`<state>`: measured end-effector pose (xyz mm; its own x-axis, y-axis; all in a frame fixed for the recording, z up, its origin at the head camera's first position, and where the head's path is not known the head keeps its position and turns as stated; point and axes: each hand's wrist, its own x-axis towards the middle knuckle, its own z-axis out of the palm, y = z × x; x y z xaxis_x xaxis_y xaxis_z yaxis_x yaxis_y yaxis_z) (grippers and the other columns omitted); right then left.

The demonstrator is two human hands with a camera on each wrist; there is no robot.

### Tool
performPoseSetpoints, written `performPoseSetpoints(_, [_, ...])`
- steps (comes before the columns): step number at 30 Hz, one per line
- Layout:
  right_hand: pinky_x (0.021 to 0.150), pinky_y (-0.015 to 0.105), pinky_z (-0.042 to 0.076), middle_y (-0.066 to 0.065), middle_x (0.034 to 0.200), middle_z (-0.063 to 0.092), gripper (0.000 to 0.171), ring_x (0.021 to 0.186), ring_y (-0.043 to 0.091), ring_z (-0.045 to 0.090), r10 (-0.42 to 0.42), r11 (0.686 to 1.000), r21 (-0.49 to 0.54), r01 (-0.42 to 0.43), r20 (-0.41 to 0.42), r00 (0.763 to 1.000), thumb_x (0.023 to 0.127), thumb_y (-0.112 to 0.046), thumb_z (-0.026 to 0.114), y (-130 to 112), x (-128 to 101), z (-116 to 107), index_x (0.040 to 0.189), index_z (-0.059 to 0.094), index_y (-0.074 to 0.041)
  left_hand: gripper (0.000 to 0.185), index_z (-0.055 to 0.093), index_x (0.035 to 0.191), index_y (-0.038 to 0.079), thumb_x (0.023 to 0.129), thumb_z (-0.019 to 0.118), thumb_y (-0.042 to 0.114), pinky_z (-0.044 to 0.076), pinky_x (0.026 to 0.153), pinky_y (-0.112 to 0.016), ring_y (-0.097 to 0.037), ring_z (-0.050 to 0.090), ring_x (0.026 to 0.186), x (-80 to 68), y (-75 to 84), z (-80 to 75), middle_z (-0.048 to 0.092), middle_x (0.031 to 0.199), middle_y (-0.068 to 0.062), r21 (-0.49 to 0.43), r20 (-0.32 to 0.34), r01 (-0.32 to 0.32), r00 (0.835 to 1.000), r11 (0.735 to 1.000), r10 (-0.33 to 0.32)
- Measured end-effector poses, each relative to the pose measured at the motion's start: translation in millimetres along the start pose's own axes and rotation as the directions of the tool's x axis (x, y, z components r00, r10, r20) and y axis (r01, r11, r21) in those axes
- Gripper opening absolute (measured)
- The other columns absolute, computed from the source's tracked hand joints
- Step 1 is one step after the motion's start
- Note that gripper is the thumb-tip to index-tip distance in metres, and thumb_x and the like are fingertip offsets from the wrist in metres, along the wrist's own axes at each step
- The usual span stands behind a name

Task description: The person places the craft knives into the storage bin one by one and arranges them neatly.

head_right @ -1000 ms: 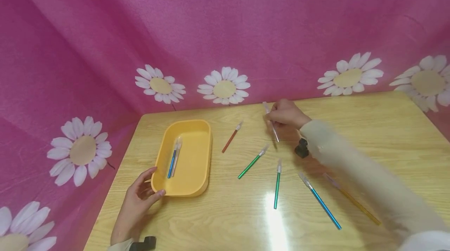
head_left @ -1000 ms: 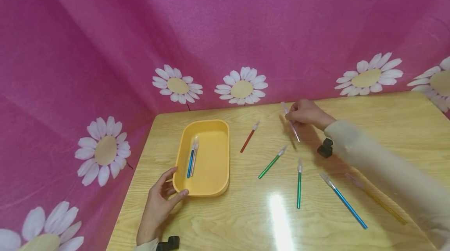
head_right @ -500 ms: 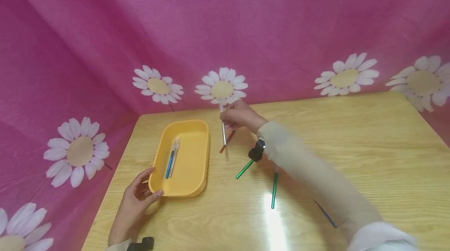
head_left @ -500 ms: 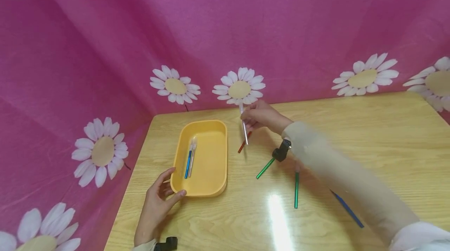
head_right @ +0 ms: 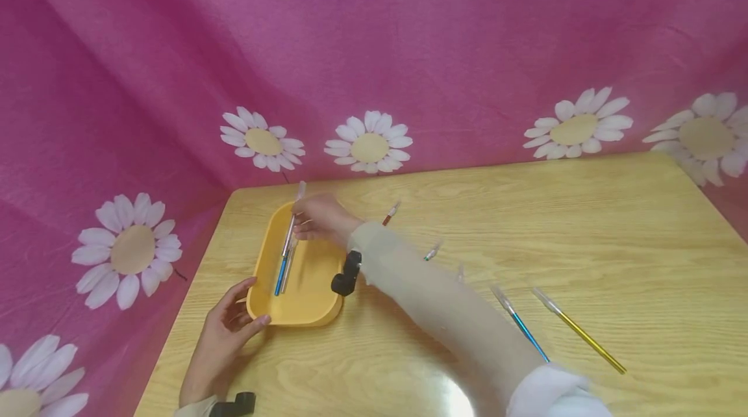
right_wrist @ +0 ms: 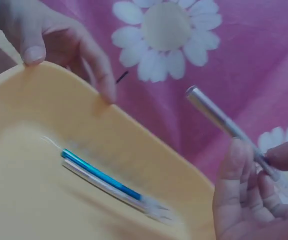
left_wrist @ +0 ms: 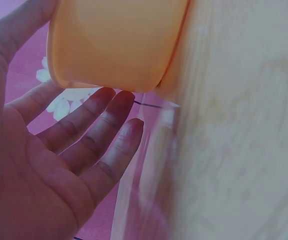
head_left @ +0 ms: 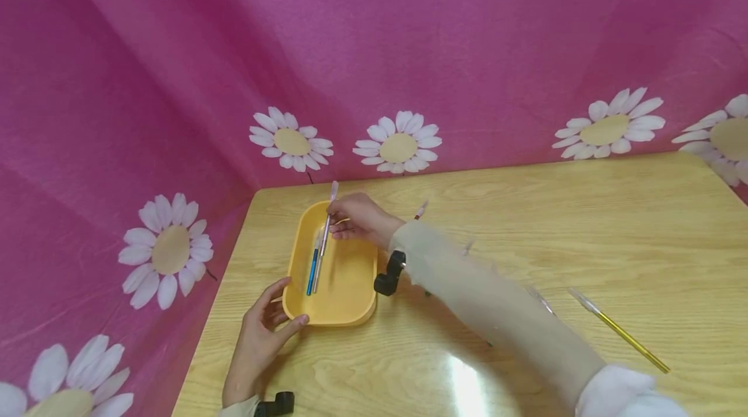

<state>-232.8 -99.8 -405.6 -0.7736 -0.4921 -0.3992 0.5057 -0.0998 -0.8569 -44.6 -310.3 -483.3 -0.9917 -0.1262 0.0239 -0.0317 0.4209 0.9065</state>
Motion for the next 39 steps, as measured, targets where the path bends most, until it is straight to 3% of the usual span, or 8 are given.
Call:
performPoseSetpoints(6, [0.055, 0.022, 0.059, 0.004, 0.067, 0.060, 0.014, 0.054, 0.011, 0.061, 0.058, 0.996, -0.061, -0.060, -0.034, 0.998, 0.100, -0.006, 0.058, 22.5, 14.3, 18.3, 0.105, 0.062, 0.007, 0.073, 0.054, 0.149, 0.010, 0.084, 0.086, 0.006, 0.059, 0.089, -0.017, -0.008, 0.069, 0.107, -0.1, -0.3, -0.7, 0.061, 0.145, -0.020, -0.009, 0.003, -0.001, 1.000, 1.000, 0.001])
performPoseSetpoints(16, [0.047, 0.021, 0.056, 0.003, 0.054, 0.057, 0.015, 0.043, 0.009, 0.058, 0.067, 0.976, -0.197, -0.095, -0.145, 0.987, 0.094, 0.001, 0.058, 52.8, 31.2, 21.5, 0.080, 0.061, 0.003, 0.072, 0.054, 0.149, 0.010, 0.084, 0.086, 0.006, 0.059, 0.089, -0.017, -0.007, 0.069, 0.107, 2.4, -0.7, -1.7, 0.062, 0.144, -0.020, -0.007, 0.013, -0.017, 1.000, 1.000, 0.017])
performPoseSetpoints(22, [0.051, 0.025, 0.059, 0.006, 0.055, 0.058, 0.015, 0.048, 0.012, 0.060, 0.081, 0.946, -0.301, -0.116, -0.127, 0.989, 0.092, 0.003, 0.054, 54.5, 27.5, 23.6, 0.078, 0.055, -0.001, 0.072, 0.054, 0.149, 0.009, 0.084, 0.086, 0.005, 0.059, 0.088, -0.017, -0.007, 0.069, 0.107, 2.1, -1.3, -2.1, 0.062, 0.143, -0.020, -0.009, 0.012, -0.014, 1.000, 1.000, 0.014])
performPoseSetpoints(29, [0.068, 0.034, 0.066, 0.008, 0.058, 0.060, 0.017, 0.050, 0.014, 0.062, 0.096, 0.932, -0.338, -0.128, -0.111, 0.989, 0.095, 0.000, 0.055, 54.2, 24.9, 22.1, 0.078, 0.057, 0.000, 0.073, 0.054, 0.149, 0.009, 0.084, 0.086, 0.005, 0.059, 0.088, -0.017, -0.011, 0.070, 0.107, 1.9, -2.5, -0.9, 0.063, 0.141, -0.020, 0.000, 0.009, -0.012, 1.000, 1.000, 0.012])
performPoseSetpoints(39, [0.065, 0.034, 0.066, 0.007, 0.057, 0.059, 0.020, 0.050, 0.014, 0.061, 0.074, 0.937, -0.334, -0.107, -0.110, 0.991, 0.094, 0.002, 0.056, 53.4, 25.8, 21.6, 0.073, 0.059, 0.001, 0.073, 0.054, 0.149, 0.009, 0.084, 0.086, 0.004, 0.059, 0.087, -0.016, -0.010, 0.070, 0.105, 2.4, -2.6, -1.0, 0.064, 0.138, -0.021, 0.002, 0.006, -0.011, 1.000, 1.000, 0.011])
